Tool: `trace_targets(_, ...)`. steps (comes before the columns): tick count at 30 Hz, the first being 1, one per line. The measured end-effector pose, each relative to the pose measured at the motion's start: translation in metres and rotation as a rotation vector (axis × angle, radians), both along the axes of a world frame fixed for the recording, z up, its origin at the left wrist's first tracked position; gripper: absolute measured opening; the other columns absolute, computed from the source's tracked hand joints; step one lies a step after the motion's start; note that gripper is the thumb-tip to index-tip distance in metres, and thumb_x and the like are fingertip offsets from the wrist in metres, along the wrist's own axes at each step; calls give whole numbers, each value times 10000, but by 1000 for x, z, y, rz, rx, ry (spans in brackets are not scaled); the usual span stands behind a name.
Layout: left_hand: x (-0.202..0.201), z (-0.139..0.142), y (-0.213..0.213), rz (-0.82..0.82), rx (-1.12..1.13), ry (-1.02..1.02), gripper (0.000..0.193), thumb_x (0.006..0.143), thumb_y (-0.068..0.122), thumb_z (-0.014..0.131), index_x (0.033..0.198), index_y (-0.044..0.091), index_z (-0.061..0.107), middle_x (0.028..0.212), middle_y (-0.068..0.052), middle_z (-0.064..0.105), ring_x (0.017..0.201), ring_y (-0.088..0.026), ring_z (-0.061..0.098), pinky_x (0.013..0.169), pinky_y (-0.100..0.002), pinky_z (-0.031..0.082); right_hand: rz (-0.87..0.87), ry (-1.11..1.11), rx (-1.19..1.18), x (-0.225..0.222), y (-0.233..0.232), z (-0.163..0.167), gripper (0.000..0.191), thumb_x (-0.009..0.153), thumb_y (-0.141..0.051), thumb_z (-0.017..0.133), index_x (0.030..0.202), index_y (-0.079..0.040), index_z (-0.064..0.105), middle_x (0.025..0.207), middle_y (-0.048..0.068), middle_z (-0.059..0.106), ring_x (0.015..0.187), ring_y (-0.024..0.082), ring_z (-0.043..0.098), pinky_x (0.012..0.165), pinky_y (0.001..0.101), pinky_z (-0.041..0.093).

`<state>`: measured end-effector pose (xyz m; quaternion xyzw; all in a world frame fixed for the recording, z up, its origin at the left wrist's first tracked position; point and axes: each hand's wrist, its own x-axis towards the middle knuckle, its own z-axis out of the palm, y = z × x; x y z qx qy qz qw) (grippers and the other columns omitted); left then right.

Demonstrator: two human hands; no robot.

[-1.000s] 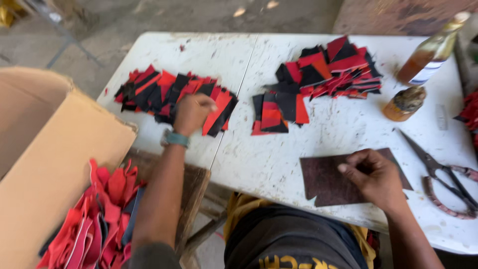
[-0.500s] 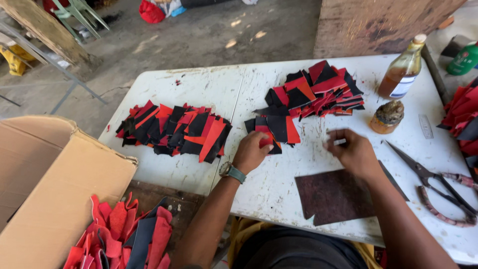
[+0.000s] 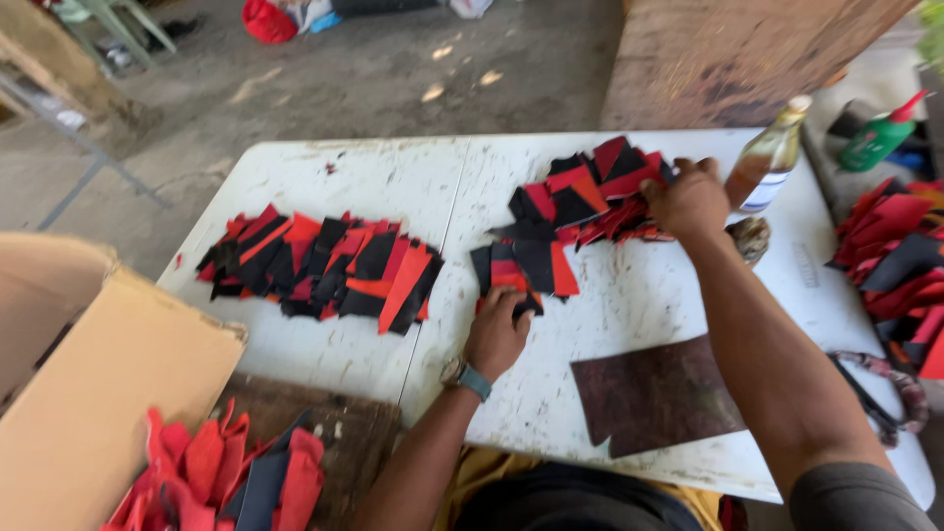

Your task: The person picks up red and black leather scraps from piles on the table and arranges them edge to edge on a dark backing panel, pressing pieces flat to build a patchwork layout. They reposition pieces and add more scraps to fill the panel.

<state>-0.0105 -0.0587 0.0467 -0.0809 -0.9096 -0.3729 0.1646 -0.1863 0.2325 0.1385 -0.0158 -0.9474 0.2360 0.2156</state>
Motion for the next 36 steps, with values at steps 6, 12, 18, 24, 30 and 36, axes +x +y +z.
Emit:
trace_targets(6, 7, 7, 10, -2, -87, -28, 358, 948, 227, 645, 1252, 44, 594, 1338, -150, 562, 1175, -384, 587, 973, -475, 495, 23, -57, 167, -12, -6, 0, 535, 828, -396, 834, 1251, -106, 682, 1279, 200, 583, 1188, 414, 558, 1014, 487, 469)
trace_targets(12, 7, 10, 16, 11, -135, -47, 390, 955, 242, 635, 1286, 45, 571, 1351, -165, 535, 1225, -387, 534, 986, -501, 450, 72, 167, 66, 0, -15, 10, 677, 751, -293, 875, 1326, -50, 613, 1235, 224, 578, 1136, 427, 548, 981, 489, 450)
trace_targets(18, 13, 0, 4, 35, -3, 84, 371, 947, 236, 675, 1240, 16, 617, 1338, -183, 558, 1215, -398, 550, 995, -482, 475, 317, -22, -102, 29, -52, -1, 485, 837, -292, 792, 1270, -106, 681, 1203, 163, 710, 1114, 332, 691, 969, 432, 547)
trace_targets(24, 10, -8, -3, 197, 178, 100, 373, 910, 221, 707, 1216, 24, 624, 1316, -167, 578, 1129, -367, 618, 961, -446, 523, 398, -437, 227, 52, -90, -28, 432, 870, -445, 842, 1098, -95, 732, 1105, 152, 731, 1036, 354, 674, 865, 466, 526)
trace_targets(30, 16, 0, -2, 178, 79, 31, 408, 900, 251, 731, 1242, 48, 636, 1318, -165, 587, 1163, -363, 612, 974, -444, 525, 480, -290, -295, 80, -111, -54, 431, 764, -187, 867, 1085, -24, 631, 990, 140, 729, 890, 278, 723, 790, 396, 571)
trace_targets(36, 16, 1, 0, 191, -114, 91, 566, 824, 349, 786, 1293, 73, 633, 1326, -237, 532, 1138, -431, 561, 930, -505, 477, 571, -183, -413, 96, -109, -67, 361, 818, -99, 833, 1091, -4, 619, 984, 133, 738, 864, 234, 722, 777, 346, 575)
